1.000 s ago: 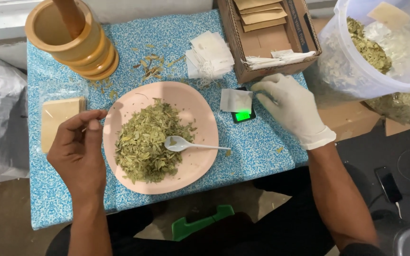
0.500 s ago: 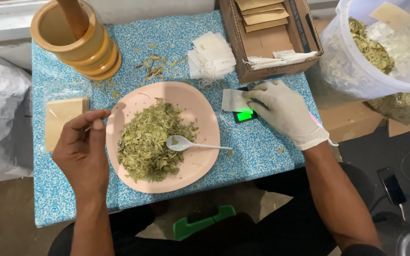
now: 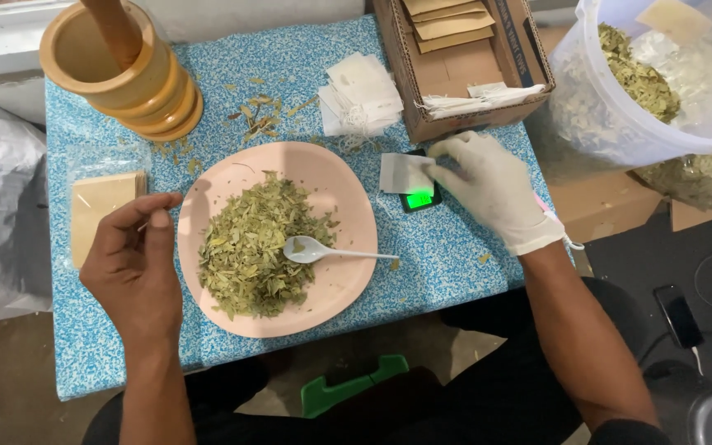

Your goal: Manually filling tea bags with loose leaves, weighing them on a digital scale, and sealing them with a handheld heat sealer.

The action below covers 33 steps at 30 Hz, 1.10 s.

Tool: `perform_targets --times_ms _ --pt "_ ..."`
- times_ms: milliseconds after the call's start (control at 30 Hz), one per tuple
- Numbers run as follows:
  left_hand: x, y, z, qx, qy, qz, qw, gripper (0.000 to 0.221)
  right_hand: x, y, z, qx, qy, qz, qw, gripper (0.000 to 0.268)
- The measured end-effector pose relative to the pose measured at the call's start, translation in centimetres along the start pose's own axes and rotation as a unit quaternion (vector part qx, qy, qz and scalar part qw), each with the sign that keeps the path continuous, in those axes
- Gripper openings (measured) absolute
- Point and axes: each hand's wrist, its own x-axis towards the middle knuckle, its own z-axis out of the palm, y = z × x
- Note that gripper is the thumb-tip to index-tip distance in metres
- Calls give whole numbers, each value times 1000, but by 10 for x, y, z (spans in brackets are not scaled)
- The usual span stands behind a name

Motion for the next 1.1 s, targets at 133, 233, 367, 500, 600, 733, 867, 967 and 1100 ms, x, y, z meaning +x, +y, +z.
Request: perform_targets --times_ms 133,233,367,500,600,733,867,967,1100 --pt "0 0 1 -1 0 -4 1000 16 -1 -2 7 3 -45 -3 999 22" --pt "-1 3 0 11 -4 -1 1000 16 1 2 15 -11 -19 -56 998 18" --pt "0 6 1 9 -4 -5 1000 13 1 4 19 -14 -10 -46 999 15" --pt "0 5 1 12 -1 -15 1000 12 -1 1 14 16 -31 25 999 15" --pt "2 1 2 -8 -8 3 1000 16 -7 -41 -34 215 -47 129 967 17" --pt "-5 14 22 -52 -70 -31 996 24 -15 -61 -31 430 -32 176 885 20" --pt "-19 35 44 -160 -207 -71 962 47 -25 -100 -2 579 -51 108 806 28" --pt "-32 31 58 -224 -203 -105 947 51 -31 -135 9 639 -92 97 758 25" --pt "-35 28 63 -226 -125 -106 960 38 -27 -162 11 602 -151 124 774 23"
